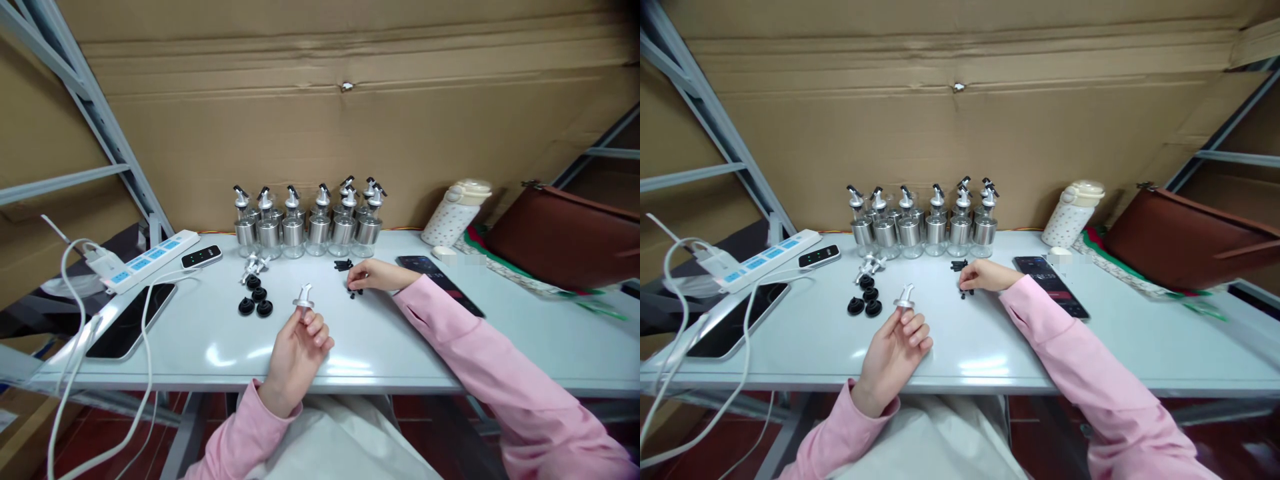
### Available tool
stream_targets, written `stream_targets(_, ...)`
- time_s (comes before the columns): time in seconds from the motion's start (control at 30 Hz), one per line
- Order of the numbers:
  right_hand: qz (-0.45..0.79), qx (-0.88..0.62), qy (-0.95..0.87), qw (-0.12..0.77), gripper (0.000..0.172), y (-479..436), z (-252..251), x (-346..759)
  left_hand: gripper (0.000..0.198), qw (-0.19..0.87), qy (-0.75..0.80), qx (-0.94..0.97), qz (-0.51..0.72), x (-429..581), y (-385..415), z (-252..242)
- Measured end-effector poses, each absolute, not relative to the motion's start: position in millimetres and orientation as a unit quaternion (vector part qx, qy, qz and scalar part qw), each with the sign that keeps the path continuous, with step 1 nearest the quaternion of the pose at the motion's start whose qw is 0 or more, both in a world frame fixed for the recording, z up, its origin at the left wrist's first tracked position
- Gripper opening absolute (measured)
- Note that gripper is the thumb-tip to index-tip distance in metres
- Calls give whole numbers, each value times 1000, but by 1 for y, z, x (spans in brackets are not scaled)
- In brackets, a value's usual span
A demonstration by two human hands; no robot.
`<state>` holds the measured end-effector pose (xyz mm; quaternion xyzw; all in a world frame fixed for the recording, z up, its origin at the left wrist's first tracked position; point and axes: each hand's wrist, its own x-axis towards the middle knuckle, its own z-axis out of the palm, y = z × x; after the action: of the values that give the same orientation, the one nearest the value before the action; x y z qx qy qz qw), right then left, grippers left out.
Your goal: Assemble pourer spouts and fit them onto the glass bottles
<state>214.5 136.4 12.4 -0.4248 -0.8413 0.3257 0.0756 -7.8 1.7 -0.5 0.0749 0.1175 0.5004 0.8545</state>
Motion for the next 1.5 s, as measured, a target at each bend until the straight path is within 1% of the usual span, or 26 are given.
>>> stream_targets(0.1,306,-428,-843,110,41,136,14,213,36,856,113,76,499,-8,2,-1)
stream_targets(0.2,329,-438,-812,202,39,129,22,205,37,857,109,77,498,-8,2,-2)
stream_targets(0.3,444,-401,-739,309,33,116,31,188,37,859,106,80,495,-8,2,-2)
stream_targets(0.4,561,-324,-670,362,28,100,35,166,36,861,112,82,490,-8,2,-2)
stream_targets(0.53,631,-267,-629,368,23,87,31,144,36,866,127,87,476,-8,1,-2)
stream_targets(0.67,702,-242,-561,366,26,85,23,136,34,866,133,98,471,-8,1,-1)
stream_targets(0.83,767,-227,-495,338,25,84,20,134,38,871,124,105,463,-8,0,-2)
stream_targets(1.0,786,-219,-482,319,29,78,21,129,40,874,115,107,459,-8,0,-3)
stream_targets(1.2,786,-202,-485,326,27,74,19,126,41,876,104,112,457,-8,0,-4)
stream_targets(1.27,795,-187,-489,307,31,75,18,129,40,877,102,111,456,-8,1,-4)
stream_targets(1.4,801,-170,-502,279,46,76,19,133,40,877,107,109,456,-8,1,-3)
stream_targets(1.43,800,-175,-500,281,46,75,20,133,40,876,109,111,456,-8,1,-3)
stream_targets(1.5,799,-189,-488,296,40,75,22,133,39,874,116,113,458,-8,0,-2)
